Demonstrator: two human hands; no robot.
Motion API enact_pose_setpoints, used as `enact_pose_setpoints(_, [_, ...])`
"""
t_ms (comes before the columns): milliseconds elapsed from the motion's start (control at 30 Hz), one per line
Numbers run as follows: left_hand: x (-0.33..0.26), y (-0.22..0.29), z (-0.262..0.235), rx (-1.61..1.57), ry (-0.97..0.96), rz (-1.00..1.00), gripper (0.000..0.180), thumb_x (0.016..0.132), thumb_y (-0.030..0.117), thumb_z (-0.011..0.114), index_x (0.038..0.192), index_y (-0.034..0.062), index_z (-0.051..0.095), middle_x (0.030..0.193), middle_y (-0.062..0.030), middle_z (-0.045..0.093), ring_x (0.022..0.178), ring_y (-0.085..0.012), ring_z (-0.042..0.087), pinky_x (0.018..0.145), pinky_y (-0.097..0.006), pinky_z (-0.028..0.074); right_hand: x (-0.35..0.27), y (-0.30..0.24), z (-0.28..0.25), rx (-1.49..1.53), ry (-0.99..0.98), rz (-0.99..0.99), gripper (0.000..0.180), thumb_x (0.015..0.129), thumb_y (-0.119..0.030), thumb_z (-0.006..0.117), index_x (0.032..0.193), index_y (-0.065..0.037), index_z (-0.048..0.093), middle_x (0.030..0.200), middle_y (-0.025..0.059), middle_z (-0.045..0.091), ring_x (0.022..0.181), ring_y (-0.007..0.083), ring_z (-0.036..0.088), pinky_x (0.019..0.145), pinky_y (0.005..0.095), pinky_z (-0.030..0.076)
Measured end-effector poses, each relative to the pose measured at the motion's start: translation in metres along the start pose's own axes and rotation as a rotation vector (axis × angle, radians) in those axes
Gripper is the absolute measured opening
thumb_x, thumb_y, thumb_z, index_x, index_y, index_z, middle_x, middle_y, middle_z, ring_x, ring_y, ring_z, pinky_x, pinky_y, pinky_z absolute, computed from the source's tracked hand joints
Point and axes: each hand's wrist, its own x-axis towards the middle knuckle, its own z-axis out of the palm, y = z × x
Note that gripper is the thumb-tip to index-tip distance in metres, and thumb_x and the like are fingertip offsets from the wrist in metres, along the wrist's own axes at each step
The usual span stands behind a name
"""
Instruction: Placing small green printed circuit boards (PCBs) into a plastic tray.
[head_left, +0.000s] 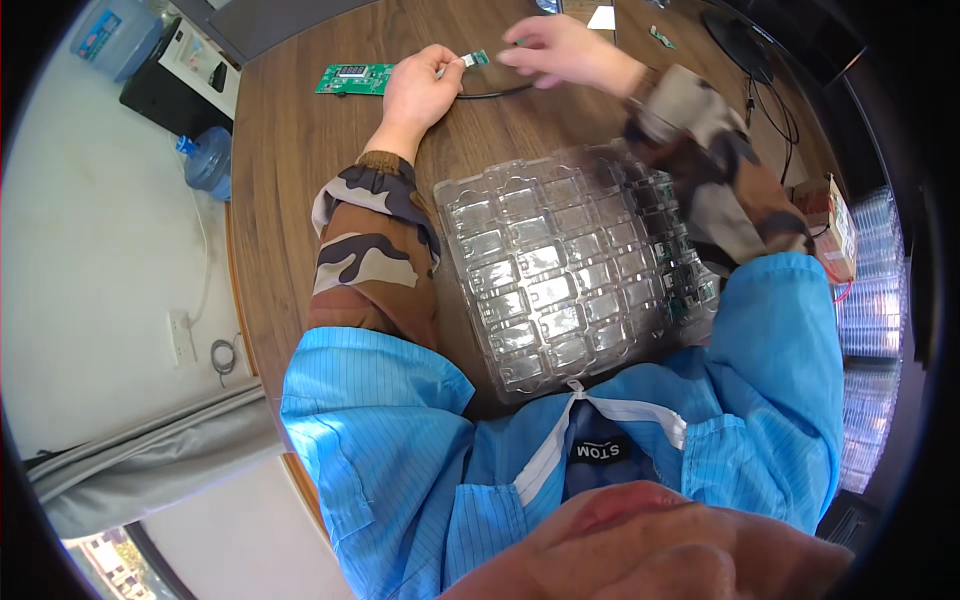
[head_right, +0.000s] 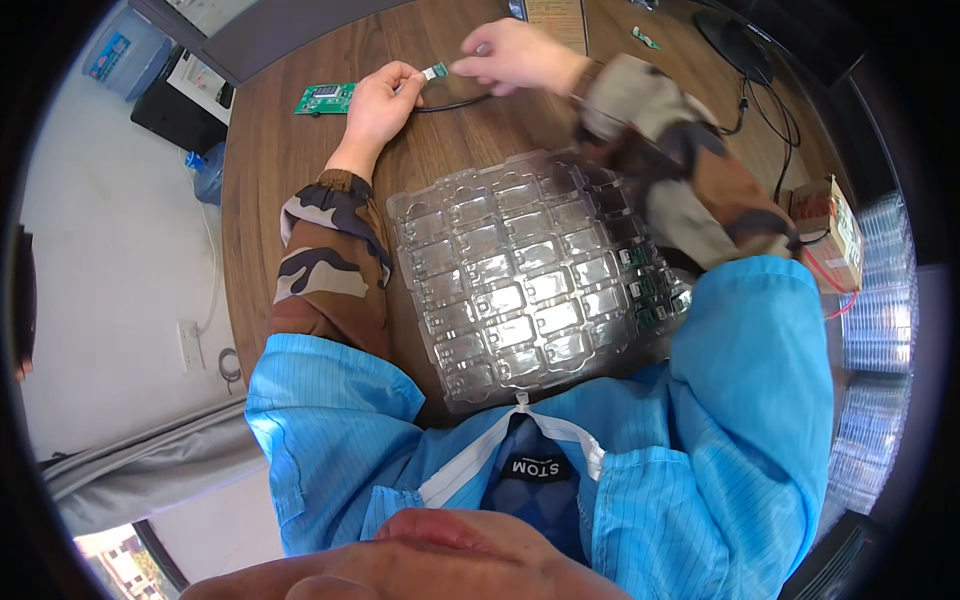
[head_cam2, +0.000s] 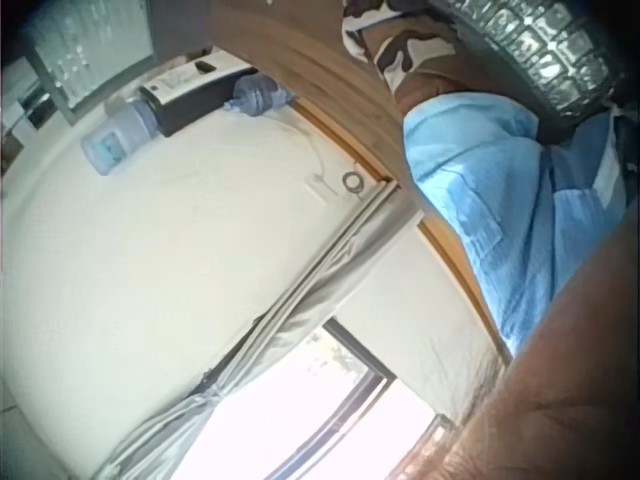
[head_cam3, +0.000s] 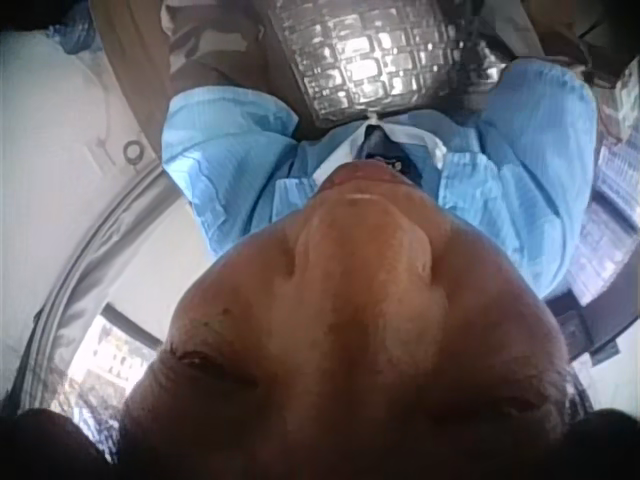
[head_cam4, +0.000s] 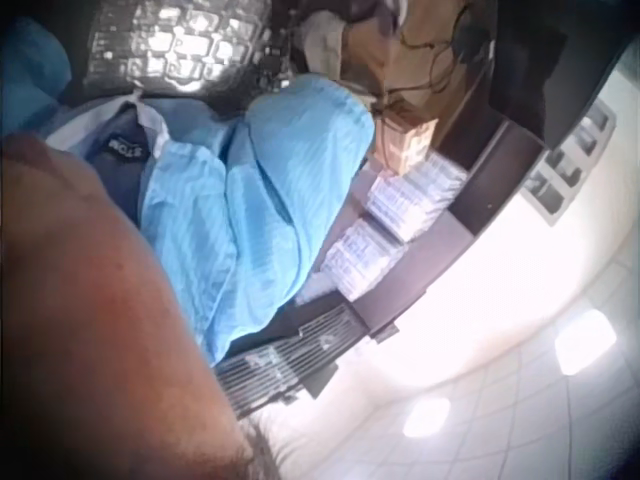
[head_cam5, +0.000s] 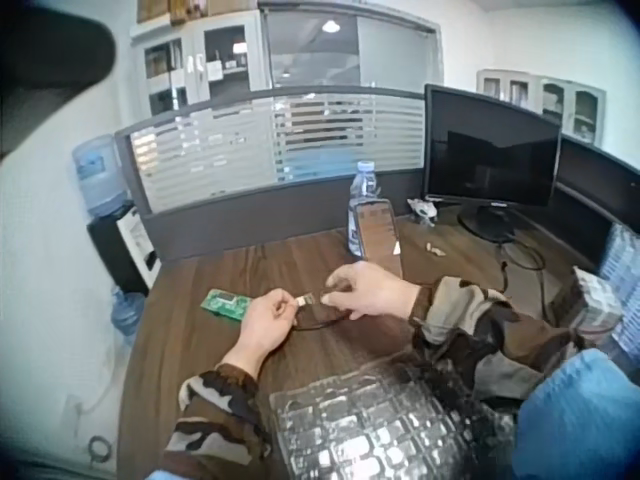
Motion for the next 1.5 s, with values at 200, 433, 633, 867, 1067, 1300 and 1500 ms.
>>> enact_pose_setpoints(200, [-0.015,-0.010,-0.016,-0.032,0.042,0.012,0.020,0.081,0.023,0.052,0.075,0.0066,0.061,0.057,0.0009,0.059,0.054,-0.0177,0.053,0.053,-0.029,0.041,-0.167,0.014,-0.064,-0.502,0.213,-0.144,0.012,0.077,-0.010,0.062,0.084,0.000,0.063,0.066,0.0035,0.059,0.050,0.0109,0.045,0.049,0.0241,0.039])
enact_pose_setpoints(433, [-0.008,-0.009,-0.013,-0.004,0.024,0.039,0.018,0.081,0.021,0.052,0.076,0.0057,0.060,0.056,0.0014,0.058,0.051,-0.0152,0.050,0.050,-0.026,0.039,-0.342,0.097,-0.111,-1.284,0.478,0.642,0.020,0.073,-0.016,0.061,0.089,-0.002,0.062,0.075,0.0136,0.061,0.064,0.0318,0.058,0.056,0.0370,0.047])
enact_pose_setpoints(633, [-0.009,-0.003,-0.013,-0.025,-0.014,0.005,0.014,0.083,0.016,0.053,0.080,0.0051,0.060,0.059,0.0016,0.056,0.052,-0.0083,0.046,0.052,-0.020,0.036,-0.381,0.178,-0.109,-1.277,0.426,0.844,0.021,0.071,-0.009,0.056,0.090,0.000,0.058,0.079,0.0168,0.059,0.066,0.0338,0.059,0.057,0.0393,0.048])
enact_pose_setpoints(867, [-0.012,-0.002,-0.011,-0.008,-0.008,0.000,0.014,0.083,0.017,0.053,0.080,0.0053,0.060,0.058,0.0019,0.056,0.052,-0.0089,0.046,0.051,-0.020,0.036,-0.388,0.193,-0.108,-1.259,0.309,0.833,0.015,0.073,-0.006,0.050,0.084,0.002,0.056,0.082,0.0191,0.059,0.067,0.0355,0.059,0.058,0.0397,0.048])
enact_pose_setpoints(1067, [-0.012,-0.004,-0.012,-0.015,-0.002,-0.002,0.015,0.083,0.018,0.053,0.079,0.0057,0.060,0.057,0.0024,0.056,0.051,-0.0096,0.045,0.051,-0.021,0.036,-0.400,0.212,-0.107,-1.229,0.319,0.832,0.015,0.074,-0.004,0.047,0.083,0.003,0.055,0.081,0.0201,0.058,0.068,0.0378,0.058,0.059,0.0415,0.047])
enact_pose_setpoints(1300, [-0.010,-0.003,-0.012,-0.028,0.020,0.033,0.016,0.082,0.019,0.053,0.076,0.0057,0.060,0.055,0.0024,0.056,0.048,-0.0122,0.046,0.048,-0.024,0.036,-0.402,0.208,-0.106,-1.154,0.396,0.864,0.016,0.074,-0.002,0.047,0.088,0.003,0.053,0.088,0.0203,0.056,0.070,0.0382,0.058,0.061,0.0428,0.048])
enact_pose_setpoints(1500, [-0.012,-0.002,-0.014,-0.006,0.037,0.048,0.016,0.081,0.019,0.054,0.075,0.0051,0.060,0.055,0.0019,0.055,0.048,-0.0126,0.046,0.048,-0.025,0.036,-0.390,0.181,-0.105,-1.137,0.321,0.894,0.020,0.075,-0.002,0.046,0.093,0.002,0.051,0.092,0.0199,0.055,0.071,0.0383,0.058,0.061,0.0428,0.048])
